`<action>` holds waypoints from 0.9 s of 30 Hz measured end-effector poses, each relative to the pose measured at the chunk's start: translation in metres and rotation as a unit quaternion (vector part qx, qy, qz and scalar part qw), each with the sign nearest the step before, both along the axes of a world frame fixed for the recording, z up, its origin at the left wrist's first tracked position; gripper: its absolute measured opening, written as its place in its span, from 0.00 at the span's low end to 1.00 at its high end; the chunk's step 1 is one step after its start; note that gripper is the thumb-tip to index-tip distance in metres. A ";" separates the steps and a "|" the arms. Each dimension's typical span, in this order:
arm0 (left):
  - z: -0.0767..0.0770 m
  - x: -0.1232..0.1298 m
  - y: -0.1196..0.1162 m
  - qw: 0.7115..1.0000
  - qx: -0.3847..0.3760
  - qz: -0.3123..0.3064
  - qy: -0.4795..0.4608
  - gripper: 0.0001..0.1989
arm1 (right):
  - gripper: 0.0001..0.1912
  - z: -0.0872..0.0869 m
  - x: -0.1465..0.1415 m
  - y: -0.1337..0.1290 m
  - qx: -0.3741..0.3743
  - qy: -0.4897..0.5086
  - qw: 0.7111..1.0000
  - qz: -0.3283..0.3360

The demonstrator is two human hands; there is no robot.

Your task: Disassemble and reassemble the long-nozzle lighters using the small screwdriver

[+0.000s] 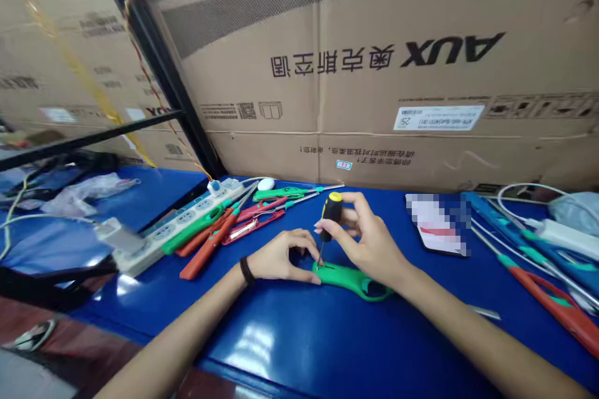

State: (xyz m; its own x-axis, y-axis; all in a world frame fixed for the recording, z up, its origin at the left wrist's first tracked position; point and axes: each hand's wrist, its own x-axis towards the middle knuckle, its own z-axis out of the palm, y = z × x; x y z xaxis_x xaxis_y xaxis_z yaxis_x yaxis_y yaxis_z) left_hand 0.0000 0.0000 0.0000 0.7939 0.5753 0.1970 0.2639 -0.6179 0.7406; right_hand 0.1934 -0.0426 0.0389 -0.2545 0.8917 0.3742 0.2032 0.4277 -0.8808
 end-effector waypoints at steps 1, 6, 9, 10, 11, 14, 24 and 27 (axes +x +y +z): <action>0.000 0.000 -0.001 1.000 -0.001 0.000 0.003 0.12 | 0.16 0.000 0.000 0.000 0.000 -0.006 1.000 -0.003; -0.002 -0.001 -0.002 1.000 0.000 0.005 0.004 0.12 | 0.17 0.003 0.001 -0.001 0.008 -0.025 1.000 0.004; -0.002 0.000 -0.002 1.000 0.012 0.006 -0.013 0.13 | 0.16 0.004 0.001 -0.002 0.007 -0.020 0.999 0.036; -0.001 0.000 -0.002 1.000 0.015 0.003 -0.018 0.13 | 0.16 0.004 0.000 -0.002 0.003 -0.018 0.999 0.047; -0.001 0.000 -0.002 1.000 0.016 -0.001 -0.020 0.13 | 0.16 0.005 0.000 -0.003 0.000 -0.015 0.998 0.057; 0.000 0.001 -0.002 1.000 0.005 -0.008 -0.008 0.12 | 0.15 0.006 -0.001 -0.005 -0.003 0.000 0.996 0.089; -0.005 0.000 -0.001 1.000 -0.005 0.015 0.002 0.14 | 0.12 0.001 -0.009 0.002 0.021 0.040 0.996 0.081; -0.005 0.001 -0.001 1.000 -0.008 0.013 -0.006 0.13 | 0.09 -0.003 -0.021 0.008 -0.035 0.145 0.983 0.109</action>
State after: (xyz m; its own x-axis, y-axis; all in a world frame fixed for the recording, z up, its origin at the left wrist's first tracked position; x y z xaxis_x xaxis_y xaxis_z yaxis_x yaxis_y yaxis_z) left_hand 0.0007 -0.0015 -0.0051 0.7763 0.5990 0.1964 0.2714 -0.5989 0.7535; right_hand 0.1727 -0.0347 0.0360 -0.3337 0.8546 0.3979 -0.1499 0.3686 -0.9174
